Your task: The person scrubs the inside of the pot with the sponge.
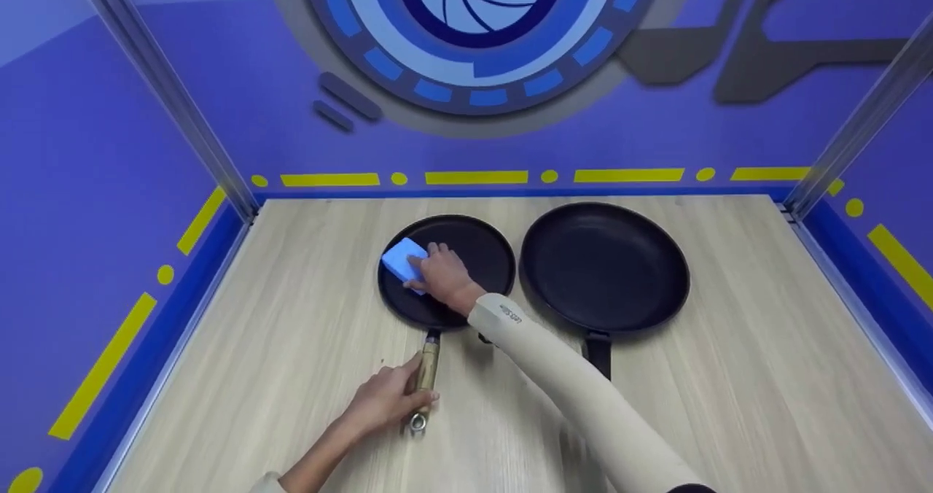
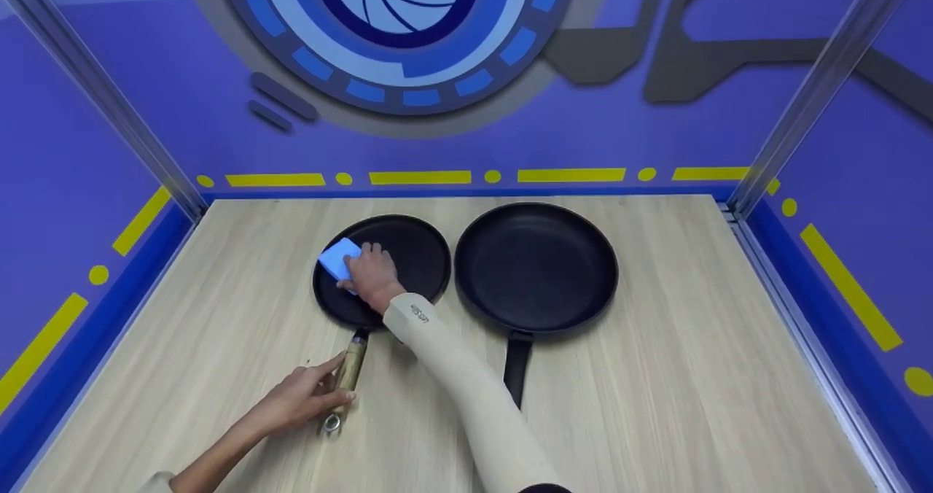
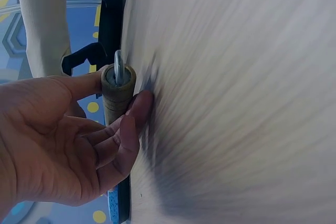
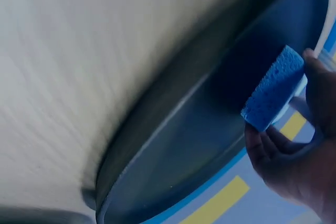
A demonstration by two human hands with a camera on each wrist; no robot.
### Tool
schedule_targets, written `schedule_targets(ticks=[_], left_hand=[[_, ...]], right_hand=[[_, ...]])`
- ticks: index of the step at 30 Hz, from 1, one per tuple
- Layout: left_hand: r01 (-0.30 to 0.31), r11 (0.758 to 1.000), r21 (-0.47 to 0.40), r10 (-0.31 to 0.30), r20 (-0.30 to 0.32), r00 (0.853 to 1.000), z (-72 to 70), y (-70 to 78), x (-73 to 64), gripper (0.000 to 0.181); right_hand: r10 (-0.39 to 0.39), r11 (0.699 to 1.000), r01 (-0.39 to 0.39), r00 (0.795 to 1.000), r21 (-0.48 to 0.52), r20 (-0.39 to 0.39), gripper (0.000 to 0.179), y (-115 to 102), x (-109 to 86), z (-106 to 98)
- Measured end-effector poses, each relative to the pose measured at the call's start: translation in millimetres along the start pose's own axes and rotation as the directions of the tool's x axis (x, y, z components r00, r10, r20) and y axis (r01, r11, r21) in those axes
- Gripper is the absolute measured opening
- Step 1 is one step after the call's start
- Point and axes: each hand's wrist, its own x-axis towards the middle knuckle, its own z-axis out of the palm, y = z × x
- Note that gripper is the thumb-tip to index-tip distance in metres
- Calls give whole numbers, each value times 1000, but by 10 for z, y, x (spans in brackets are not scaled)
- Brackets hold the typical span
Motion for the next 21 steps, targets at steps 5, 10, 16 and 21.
schedule_targets(ticks=[5, 10, 16, 21], left_hand=[[8, 1000, -7, -8, -2, 1000, 23, 12, -8, 76], [5, 1000, -16, -5, 3, 1000, 38, 28, 15, 77], [2, 999, -32, -2, 18, 1000, 44, 9, 28, 78], [16, 999, -37, -16, 21, 1000, 34, -4, 19, 78]], right_hand=[[53, 999, -53, 999, 9, -10, 55, 94, -12, -7], [171, 985, -170, 985, 20, -14, 52, 364, -100, -35], [111, 993, -112, 994, -38, -18, 51, 507, -323, -63], [-42, 997, 48, 995, -67, 88, 46, 482, -467, -189]])
